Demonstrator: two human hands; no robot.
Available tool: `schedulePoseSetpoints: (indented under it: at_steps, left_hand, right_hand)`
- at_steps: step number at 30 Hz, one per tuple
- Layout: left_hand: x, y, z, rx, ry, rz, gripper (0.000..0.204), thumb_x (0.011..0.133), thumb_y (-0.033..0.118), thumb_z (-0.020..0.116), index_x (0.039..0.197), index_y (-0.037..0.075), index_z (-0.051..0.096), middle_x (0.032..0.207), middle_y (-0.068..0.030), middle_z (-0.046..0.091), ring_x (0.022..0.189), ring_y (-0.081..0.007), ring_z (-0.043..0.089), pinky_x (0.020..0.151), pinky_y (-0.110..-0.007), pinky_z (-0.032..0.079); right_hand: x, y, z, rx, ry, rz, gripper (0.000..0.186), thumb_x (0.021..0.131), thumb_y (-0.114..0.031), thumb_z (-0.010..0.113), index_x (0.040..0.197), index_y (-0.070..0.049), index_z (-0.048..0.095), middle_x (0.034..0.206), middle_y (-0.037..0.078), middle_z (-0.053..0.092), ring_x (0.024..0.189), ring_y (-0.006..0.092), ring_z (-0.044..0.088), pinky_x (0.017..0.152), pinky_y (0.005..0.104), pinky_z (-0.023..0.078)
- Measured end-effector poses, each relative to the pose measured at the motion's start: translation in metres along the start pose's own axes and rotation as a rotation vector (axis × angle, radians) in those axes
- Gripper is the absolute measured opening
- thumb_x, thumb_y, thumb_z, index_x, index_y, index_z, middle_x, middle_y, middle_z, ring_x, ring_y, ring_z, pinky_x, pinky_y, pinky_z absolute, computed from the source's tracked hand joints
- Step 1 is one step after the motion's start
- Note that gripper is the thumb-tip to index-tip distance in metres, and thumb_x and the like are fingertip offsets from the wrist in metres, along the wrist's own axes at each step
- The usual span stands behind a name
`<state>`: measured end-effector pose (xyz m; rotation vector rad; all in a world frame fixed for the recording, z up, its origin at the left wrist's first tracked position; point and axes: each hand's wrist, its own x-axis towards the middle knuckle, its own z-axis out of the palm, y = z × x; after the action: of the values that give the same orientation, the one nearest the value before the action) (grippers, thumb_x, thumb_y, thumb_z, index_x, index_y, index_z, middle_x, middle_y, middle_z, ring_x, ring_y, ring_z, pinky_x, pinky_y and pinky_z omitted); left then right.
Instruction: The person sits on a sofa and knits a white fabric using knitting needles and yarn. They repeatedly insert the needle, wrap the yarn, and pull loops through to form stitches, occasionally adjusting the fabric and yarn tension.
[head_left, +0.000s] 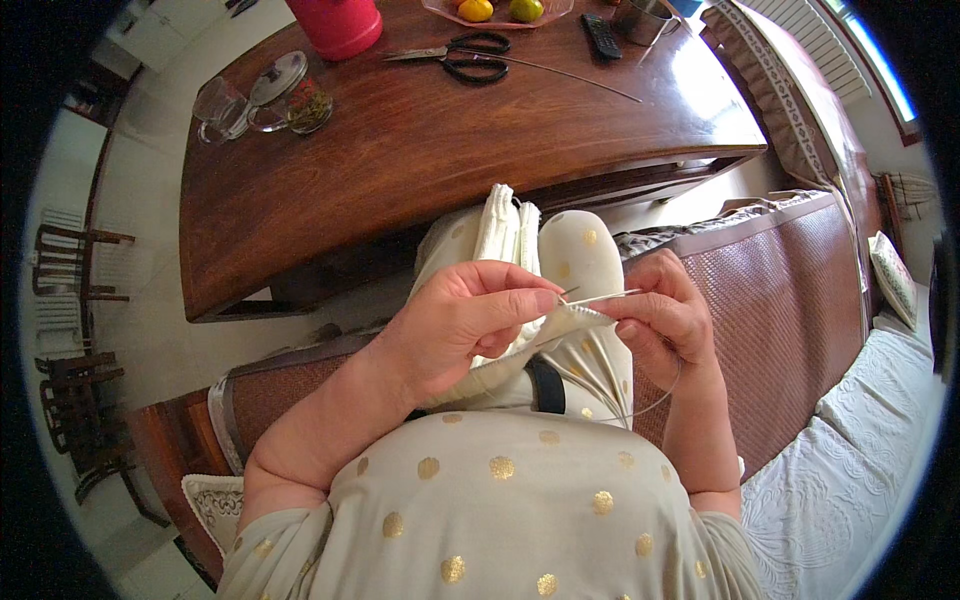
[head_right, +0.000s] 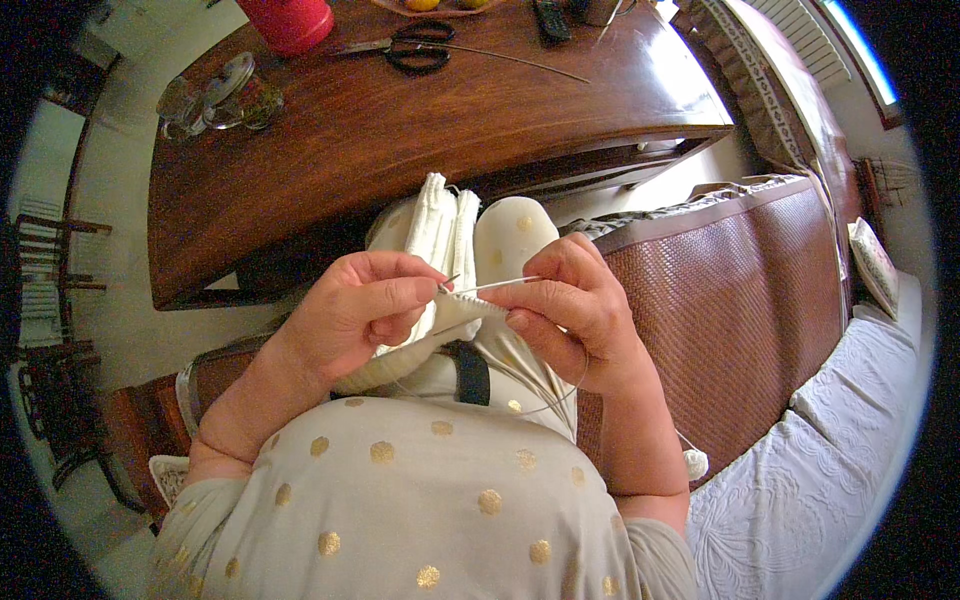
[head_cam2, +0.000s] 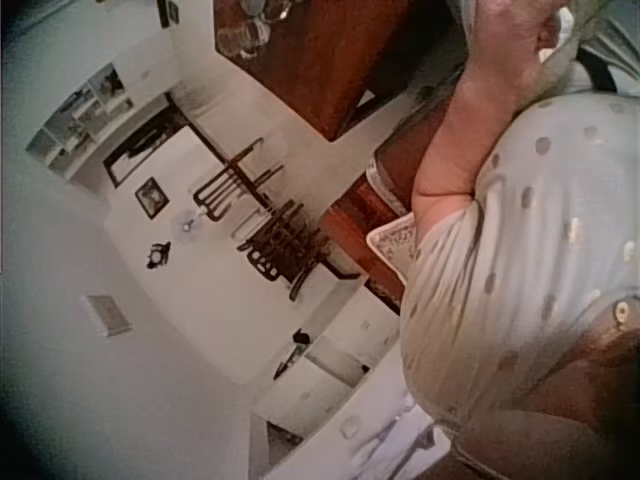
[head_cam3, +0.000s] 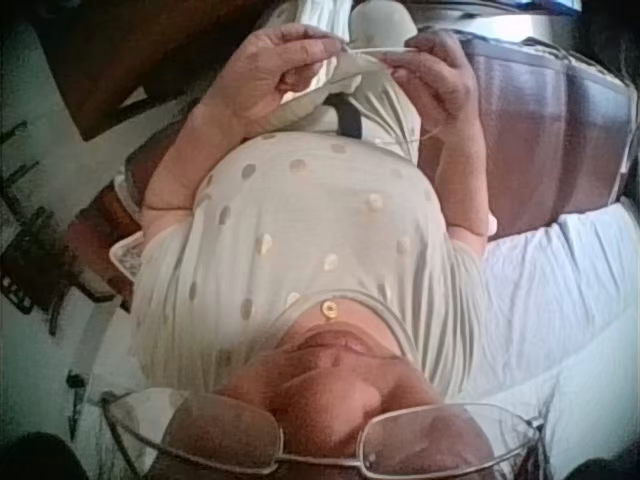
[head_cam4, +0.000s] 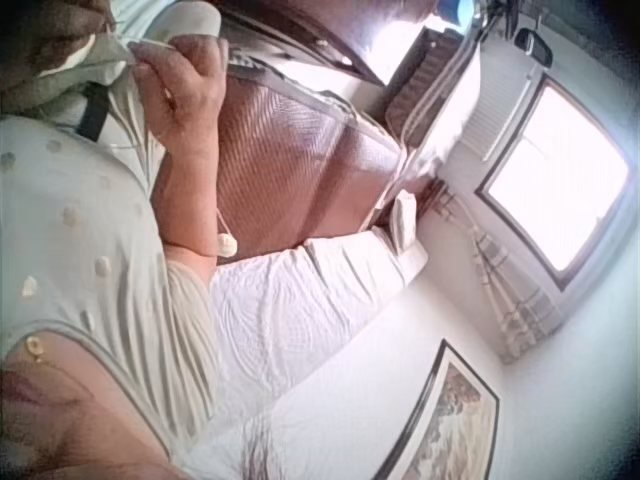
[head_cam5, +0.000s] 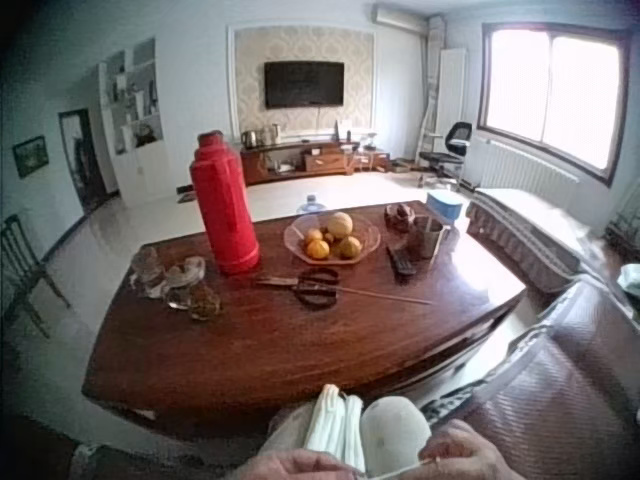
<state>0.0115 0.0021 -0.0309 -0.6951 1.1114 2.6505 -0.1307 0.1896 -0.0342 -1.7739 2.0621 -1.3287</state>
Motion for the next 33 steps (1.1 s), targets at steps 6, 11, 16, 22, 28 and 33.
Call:
schedulePoseSetpoints:
  at_steps: [6, 11, 16, 22, 28, 33]
  left_hand:
    - [0.003, -0.004, -0.003, -0.026, 0.043, 0.032, 0.012, 0.084, 0.009, 0.066, 0.094, 0.003, 0.064, 0.064, 0.0041, 0.052, 0.050, -0.0033, 0.040, 0.044, -0.018, 0.029]
    - [0.003, -0.007, 0.003, 0.066, 0.057, 0.048, 0.015, 0.085, 0.011, 0.065, 0.099, 0.004, 0.064, 0.071, 0.0035, 0.056, 0.054, -0.0026, 0.044, 0.047, -0.018, 0.033]
    - [-0.004, -0.003, 0.017, 0.302, 0.049, 0.068, 0.022, 0.089, 0.010, 0.061, 0.108, 0.000, 0.062, 0.089, -0.0014, 0.064, 0.075, -0.0056, 0.057, 0.066, -0.019, 0.047]
    - [-0.004, -0.009, 0.015, 0.306, 0.023, 0.162, 0.018, 0.088, 0.010, 0.060, 0.105, 0.003, 0.064, 0.075, 0.0065, 0.057, 0.059, -0.0008, 0.043, 0.052, -0.016, 0.034]
    - [-0.007, -0.006, 0.005, 0.240, 0.040, 0.158, 0.021, 0.091, 0.009, 0.058, 0.108, -0.002, 0.062, 0.093, -0.0015, 0.064, 0.085, -0.0056, 0.057, 0.076, -0.021, 0.047]
    - [-0.008, -0.007, 0.011, 0.296, 0.046, 0.164, 0.021, 0.091, 0.010, 0.059, 0.108, -0.002, 0.062, 0.092, -0.0020, 0.064, 0.084, -0.0051, 0.057, 0.075, -0.019, 0.047]
  right_hand:
    - [0.000, -0.015, 0.002, -0.208, -0.014, -0.033, 0.028, 0.074, -0.008, 0.066, 0.102, -0.009, 0.068, 0.079, 0.005, 0.051, 0.074, 0.0221, 0.050, 0.067, 0.0341, 0.042]
    - [-0.003, -0.022, 0.015, -0.543, 0.027, -0.085, 0.039, 0.071, -0.019, 0.073, 0.106, -0.009, 0.062, 0.090, 0.006, 0.056, 0.087, 0.0247, 0.053, 0.076, 0.0362, 0.044]
    - [0.021, -0.014, 0.007, -0.139, -0.103, -0.037, 0.067, 0.064, -0.038, 0.080, 0.114, -0.001, 0.052, 0.112, 0.016, 0.057, 0.109, 0.0374, 0.051, 0.097, 0.0448, 0.039]
    - [0.029, -0.002, 0.009, 0.063, -0.272, -0.007, 0.073, 0.064, -0.047, 0.079, 0.112, 0.000, 0.051, 0.105, 0.016, 0.056, 0.101, 0.0360, 0.052, 0.088, 0.0433, 0.042]
    - [0.007, -0.014, 0.012, -0.161, -0.022, 0.043, 0.036, 0.072, -0.031, 0.072, 0.098, -0.007, 0.064, 0.082, 0.008, 0.054, 0.077, 0.0270, 0.052, 0.071, 0.0374, 0.041]
    - [0.001, -0.023, 0.024, -0.437, 0.069, 0.013, 0.020, 0.077, -0.014, 0.064, 0.096, -0.010, 0.065, 0.073, 0.004, 0.050, 0.069, 0.0226, 0.048, 0.063, 0.0365, 0.037]
